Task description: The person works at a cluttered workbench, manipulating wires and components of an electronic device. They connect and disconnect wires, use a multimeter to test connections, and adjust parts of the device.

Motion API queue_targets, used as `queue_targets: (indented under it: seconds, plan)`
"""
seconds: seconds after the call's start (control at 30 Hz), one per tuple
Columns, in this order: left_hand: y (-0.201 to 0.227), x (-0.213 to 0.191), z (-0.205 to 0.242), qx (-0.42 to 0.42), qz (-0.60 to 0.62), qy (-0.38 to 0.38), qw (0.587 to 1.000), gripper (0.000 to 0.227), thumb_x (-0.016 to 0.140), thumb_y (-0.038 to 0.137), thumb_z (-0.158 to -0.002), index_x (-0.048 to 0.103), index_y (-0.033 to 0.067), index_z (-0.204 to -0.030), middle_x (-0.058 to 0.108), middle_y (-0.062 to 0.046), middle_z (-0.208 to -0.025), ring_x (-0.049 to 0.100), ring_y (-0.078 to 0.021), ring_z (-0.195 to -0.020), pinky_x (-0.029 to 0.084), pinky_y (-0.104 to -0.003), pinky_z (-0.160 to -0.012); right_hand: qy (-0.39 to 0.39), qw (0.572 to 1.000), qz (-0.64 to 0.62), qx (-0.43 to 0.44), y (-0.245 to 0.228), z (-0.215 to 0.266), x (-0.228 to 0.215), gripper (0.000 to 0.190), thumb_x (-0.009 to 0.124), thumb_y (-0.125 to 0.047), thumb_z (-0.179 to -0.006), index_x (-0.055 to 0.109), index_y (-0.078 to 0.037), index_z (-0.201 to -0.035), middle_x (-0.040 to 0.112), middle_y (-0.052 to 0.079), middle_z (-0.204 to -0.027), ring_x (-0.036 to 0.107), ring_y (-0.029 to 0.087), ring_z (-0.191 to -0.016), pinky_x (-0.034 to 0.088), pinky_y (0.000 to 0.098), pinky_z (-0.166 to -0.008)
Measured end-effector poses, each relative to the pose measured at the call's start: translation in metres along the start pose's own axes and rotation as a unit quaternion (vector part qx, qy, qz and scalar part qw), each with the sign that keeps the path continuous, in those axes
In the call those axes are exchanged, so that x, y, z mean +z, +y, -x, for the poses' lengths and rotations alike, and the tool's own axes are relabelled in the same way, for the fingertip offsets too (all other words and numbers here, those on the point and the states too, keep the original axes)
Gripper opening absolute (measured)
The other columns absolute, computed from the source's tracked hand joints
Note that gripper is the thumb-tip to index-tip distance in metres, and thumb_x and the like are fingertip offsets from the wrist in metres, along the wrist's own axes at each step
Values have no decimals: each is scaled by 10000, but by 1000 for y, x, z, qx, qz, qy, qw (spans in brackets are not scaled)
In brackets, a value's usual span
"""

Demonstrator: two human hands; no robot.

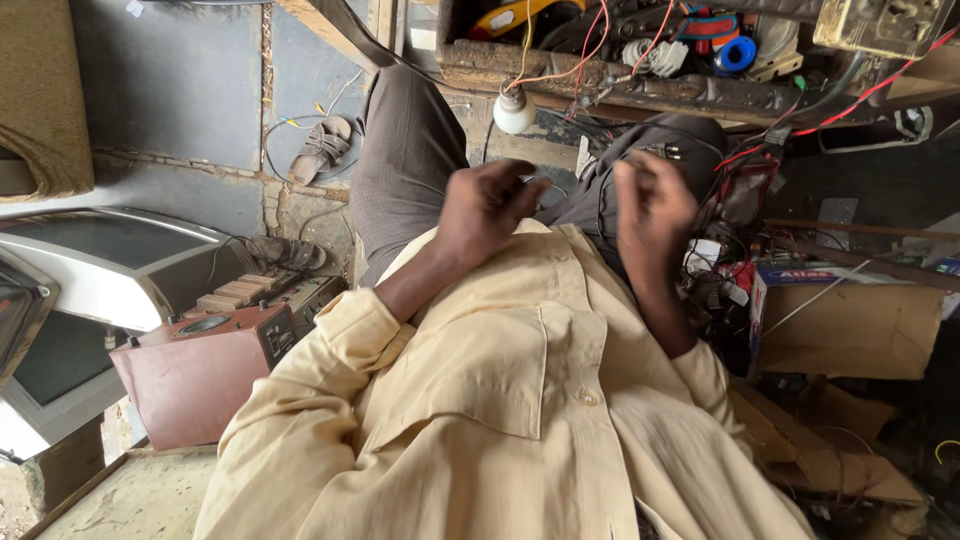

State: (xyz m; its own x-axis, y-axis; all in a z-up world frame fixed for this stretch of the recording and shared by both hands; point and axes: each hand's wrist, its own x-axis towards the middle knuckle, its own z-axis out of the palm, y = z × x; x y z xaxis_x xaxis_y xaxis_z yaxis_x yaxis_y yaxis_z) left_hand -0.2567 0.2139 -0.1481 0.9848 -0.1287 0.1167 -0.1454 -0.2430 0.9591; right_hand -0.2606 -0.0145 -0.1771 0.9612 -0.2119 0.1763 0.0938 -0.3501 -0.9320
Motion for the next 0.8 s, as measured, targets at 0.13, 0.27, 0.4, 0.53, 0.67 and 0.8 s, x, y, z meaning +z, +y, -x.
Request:
queue_targets:
  seconds: [0.13,0.27,0.4,0.53,0.67,0.8]
  plan:
    - [-1,4,-1,31,-45,-62,997,174,778,106,-949,732,-37,-1035,719,-137,-808,690,-163,-661,548,-315,-598,-49,993,-103,22,-3,-15,34,226,743,-52,-1015,683,45,-1210,670,3,-980,542,21,-771,439,183,-631]
    - [-12,-2,3,-9,-9,-61,998,188,753,117,-965,707,-39,-1060,744,-143,-840,721,-162,-684,565,-298,-610,-41,996,-83,-13,-11,-33,48,221,760,-68,-1012,687,58,-1178,669,20,-995,522,13,-733,412,179,-591]
    - [-23,-9,8,-28,7,-49,998,190,735,112,-974,688,-29,-1091,760,-121,-847,745,-125,-710,577,-272,-611,-35,993,-112,19,-13,-40,57,180,745,-88,-1032,708,53,-1139,671,4,-923,506,6,-709,390,186,-600]
    - [-26,-10,7,-47,-27,-48,997,181,752,95,-944,707,-34,-1063,760,-122,-808,718,-127,-647,548,-272,-574,-27,996,-87,22,-13,-43,62,150,725,-101,-1034,728,46,-1060,663,-15,-853,474,3,-654,357,199,-566]
    - [-26,-8,4,-61,-10,-59,996,172,743,95,-951,705,-33,-1060,777,-115,-814,727,-127,-664,548,-265,-584,-16,998,-53,-18,-12,-44,63,161,720,-98,-1062,723,56,-1017,591,-23,-824,459,21,-682,349,225,-590]
    - [-30,-2,0,-56,31,-65,996,194,728,113,-973,696,-39,-1089,780,-113,-850,764,-112,-746,596,-250,-637,-1,999,-50,-19,-15,-42,61,148,718,-85,-1035,724,57,-994,600,-18,-819,481,23,-672,370,228,-581]
